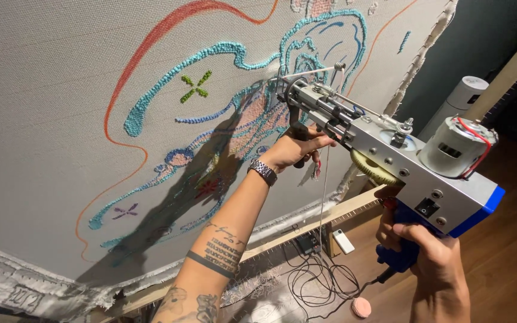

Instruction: The person uses an electric tufting gun to apply yarn to a canvas frame to create a rug.

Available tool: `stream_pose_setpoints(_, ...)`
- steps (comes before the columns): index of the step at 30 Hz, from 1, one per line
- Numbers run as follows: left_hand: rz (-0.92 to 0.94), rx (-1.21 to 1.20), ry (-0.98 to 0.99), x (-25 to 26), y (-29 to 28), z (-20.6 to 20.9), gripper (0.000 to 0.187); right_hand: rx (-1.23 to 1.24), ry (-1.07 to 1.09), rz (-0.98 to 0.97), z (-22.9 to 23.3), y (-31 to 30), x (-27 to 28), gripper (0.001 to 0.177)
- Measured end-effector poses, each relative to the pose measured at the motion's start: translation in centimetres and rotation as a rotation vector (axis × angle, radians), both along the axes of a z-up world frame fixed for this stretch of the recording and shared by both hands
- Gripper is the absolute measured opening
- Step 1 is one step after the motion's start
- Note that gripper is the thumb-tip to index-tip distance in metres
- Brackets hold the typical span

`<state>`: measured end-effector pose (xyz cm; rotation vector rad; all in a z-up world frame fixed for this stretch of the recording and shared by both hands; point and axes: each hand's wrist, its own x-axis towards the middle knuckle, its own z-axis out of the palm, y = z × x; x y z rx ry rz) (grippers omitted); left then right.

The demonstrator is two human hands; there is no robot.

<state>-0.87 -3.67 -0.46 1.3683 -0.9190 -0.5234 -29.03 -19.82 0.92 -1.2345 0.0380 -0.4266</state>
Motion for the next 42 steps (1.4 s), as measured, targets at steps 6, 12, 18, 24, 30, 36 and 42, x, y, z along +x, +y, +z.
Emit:
stream_pose_setpoints(6, 0.009, -0.034, -0.260, 0.7, -0.6, 0.6, 0.033, -0.012, -0.077, 0.000, -0.2, -0.1, -0.5, 0.057)
stream_pose_setpoints(12, 0.138, 0.154, -0.259, -0.2, 0.3, 0.4, 0.029, -0.026, 0.052, -0.086, 0.2, 1.1, -0.1, 0.050)
stream_pose_setpoints(18, 0.153, 0.207, -0.137, 1.0, 0.9, -1.9, 0.028, 0.040, 0.078, -0.004, -0.9, 1.8, 1.4, 0.047)
stream_pose_setpoints(24, 0.118, 0.060, -0.035, 2.5, 0.8, -3.6, 0.026, 0.046, 0.112, -0.010, -1.2, 1.7, 2.2, 0.042)
stream_pose_setpoints(30, 0.148, 0.170, -0.013, 2.5, 1.8, -1.9, 0.026, 0.077, 0.167, -0.089, -1.1, 2.6, 3.6, 0.039)
stream_pose_setpoints(36, 0.226, 0.174, -0.072, 3.1, 2.7, -0.7, 0.031, -0.005, 0.121, -0.073, 0.7, 5.0, 5.4, 0.039)
stream_pose_setpoints(42, 0.274, 0.224, 0.017, 6.0, 2.2, -1.6, 0.042, -0.036, 0.050, -0.009, 1.1, 6.9, 7.1, 0.038)
